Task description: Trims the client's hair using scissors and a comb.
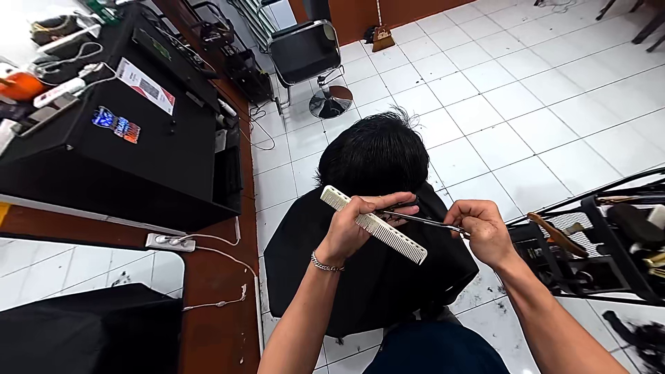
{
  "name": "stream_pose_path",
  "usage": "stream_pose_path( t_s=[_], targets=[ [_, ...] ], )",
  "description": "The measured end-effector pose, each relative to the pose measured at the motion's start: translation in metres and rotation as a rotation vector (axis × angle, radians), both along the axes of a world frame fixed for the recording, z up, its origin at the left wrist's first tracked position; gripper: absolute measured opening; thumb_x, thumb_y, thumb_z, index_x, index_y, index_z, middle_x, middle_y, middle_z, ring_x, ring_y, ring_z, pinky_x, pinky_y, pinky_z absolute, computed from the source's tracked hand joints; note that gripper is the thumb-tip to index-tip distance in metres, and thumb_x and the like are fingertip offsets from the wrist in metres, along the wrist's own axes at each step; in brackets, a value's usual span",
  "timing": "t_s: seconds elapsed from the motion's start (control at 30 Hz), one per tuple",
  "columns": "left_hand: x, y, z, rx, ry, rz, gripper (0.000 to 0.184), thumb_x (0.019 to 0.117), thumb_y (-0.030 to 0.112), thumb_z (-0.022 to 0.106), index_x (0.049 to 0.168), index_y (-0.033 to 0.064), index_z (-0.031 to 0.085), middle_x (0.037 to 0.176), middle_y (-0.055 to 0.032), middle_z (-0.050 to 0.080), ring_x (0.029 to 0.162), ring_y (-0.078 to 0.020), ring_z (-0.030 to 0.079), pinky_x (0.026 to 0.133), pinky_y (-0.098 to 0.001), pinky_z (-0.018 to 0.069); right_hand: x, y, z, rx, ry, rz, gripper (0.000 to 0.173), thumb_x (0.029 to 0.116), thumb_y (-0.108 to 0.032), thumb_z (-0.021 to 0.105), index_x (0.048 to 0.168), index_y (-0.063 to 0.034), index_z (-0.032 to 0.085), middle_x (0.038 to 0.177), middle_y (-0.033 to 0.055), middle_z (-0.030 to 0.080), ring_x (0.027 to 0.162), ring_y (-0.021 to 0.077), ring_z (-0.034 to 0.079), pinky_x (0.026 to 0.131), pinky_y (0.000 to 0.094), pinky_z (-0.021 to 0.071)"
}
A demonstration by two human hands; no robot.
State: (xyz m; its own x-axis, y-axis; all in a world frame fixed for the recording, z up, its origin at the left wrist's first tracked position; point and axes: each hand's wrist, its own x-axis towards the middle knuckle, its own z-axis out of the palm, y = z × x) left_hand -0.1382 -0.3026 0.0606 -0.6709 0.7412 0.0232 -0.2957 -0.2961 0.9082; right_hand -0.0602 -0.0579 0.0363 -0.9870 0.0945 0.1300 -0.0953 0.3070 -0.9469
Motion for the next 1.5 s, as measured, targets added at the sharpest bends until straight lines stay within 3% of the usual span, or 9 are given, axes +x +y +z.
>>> stream_pose_path(
  t_s=[0.17,1.03,1.1,1.2,1.27,1.33,1.4,1.43,1.5],
  targets=[
    [-0.001,-0.001,0.0,0.014,-0.01,-0.023,0.057,0.0974,0.018,0.028,0.138,-0.0064,0.059,0.144,-0.0206,0.059,0.131,-0.0282,0.06,0.114,-0.043,0.0464,-0.008,-0.008,0.008,0.012,0.029,0.042,0.026,0.0809,-0.004,0.041,0.072,-0.0105,0.065,0.055,-0.0062,0.056,0.048,0.0015,0.05,0.046,0.0233,0.0411],
    [-0.003,-0.004,-0.002,0.058,-0.02,-0.034,0.055,0.0975,0.018,0.029,0.136,-0.0045,0.062,0.144,-0.0205,0.06,0.133,-0.03,0.06,0.114,-0.0447,0.0463,-0.009,-0.012,0.01,0.051,-0.017,0.04,0.026,0.0823,-0.004,0.043,0.069,-0.0106,0.064,0.052,-0.0054,0.053,0.045,0.0029,0.048,0.044,0.0249,0.0387],
    [-0.003,-0.004,-0.004,0.074,-0.026,-0.028,0.054,0.0992,0.02,0.031,0.137,-0.0045,0.062,0.143,-0.0203,0.061,0.132,-0.0294,0.06,0.115,-0.0438,0.0459,-0.001,-0.001,0.004,-0.027,-0.029,0.071,0.028,0.0838,-0.003,0.041,0.069,-0.0113,0.063,0.054,-0.0076,0.054,0.046,-0.0005,0.046,0.044,0.0204,0.0378],
    [0.003,-0.01,-0.013,0.013,0.026,-0.067,0.054,0.1009,0.026,0.033,0.139,-0.0032,0.06,0.143,-0.018,0.061,0.131,-0.0276,0.06,0.113,-0.0424,0.0469,0.023,0.021,-0.013,-0.409,-0.041,0.09,0.036,0.0873,-0.009,0.037,0.072,-0.0188,0.067,0.056,-0.0117,0.056,0.046,-0.006,0.043,0.044,0.0128,0.0335],
    [0.018,-0.018,-0.027,-0.162,0.087,-0.117,0.055,0.1042,0.036,0.038,0.133,-0.0038,0.064,0.138,-0.0159,0.065,0.123,-0.0257,0.066,0.103,-0.0417,0.0543,0.044,0.033,-0.023,-0.642,-0.026,0.062,0.036,0.0957,-0.025,0.039,0.084,-0.0208,0.073,0.062,-0.0116,0.059,0.048,-0.0049,0.045,0.045,0.0127,0.0365],
    [0.035,-0.027,-0.038,-0.343,0.22,-0.155,0.054,0.1035,0.028,0.03,0.125,-0.0047,0.067,0.124,-0.0122,0.072,0.105,-0.0174,0.072,0.092,-0.0368,0.0591,0.056,0.043,-0.031,-0.67,0.041,0.077,0.047,0.1028,-0.058,0.046,0.105,-0.02,0.074,0.075,-0.0102,0.064,0.062,0.0001,0.058,0.059,0.017,0.0503],
    [0.044,-0.031,-0.04,-0.303,0.377,-0.06,0.05,0.103,0.023,0.03,0.115,-0.0016,0.072,0.111,-0.007,0.075,0.094,-0.0097,0.07,0.086,-0.0303,0.0585,0.059,0.042,-0.035,-0.594,0.106,0.137,0.031,0.0994,-0.052,0.06,0.094,-0.023,0.069,0.079,-0.0099,0.064,0.076,0.0059,0.066,0.08,0.0283,0.0585],
    [0.046,-0.03,-0.034,-0.213,0.453,0.014,0.051,0.107,0.03,0.032,0.114,0.0009,0.073,0.11,-0.0047,0.074,0.095,-0.0077,0.068,0.085,-0.0276,0.057,0.06,0.032,-0.034,-0.52,0.127,0.142,0.027,0.1001,-0.045,0.063,0.085,-0.0241,0.069,0.074,-0.0117,0.065,0.074,0.0044,0.066,0.083,0.0306,0.0597],
    [0.047,-0.018,-0.015,-0.075,0.557,0.149,0.054,0.1093,0.039,0.033,0.116,0.0038,0.073,0.111,-0.0001,0.07,0.099,-0.0045,0.062,0.087,-0.0223,0.0514,0.06,0.001,-0.025,-0.334,0.133,0.199,0.031,0.1076,-0.038,0.052,0.089,-0.019,0.069,0.078,-0.0116,0.065,0.068,-0.0011,0.062,0.072,0.0233,0.0576]
  ],
)
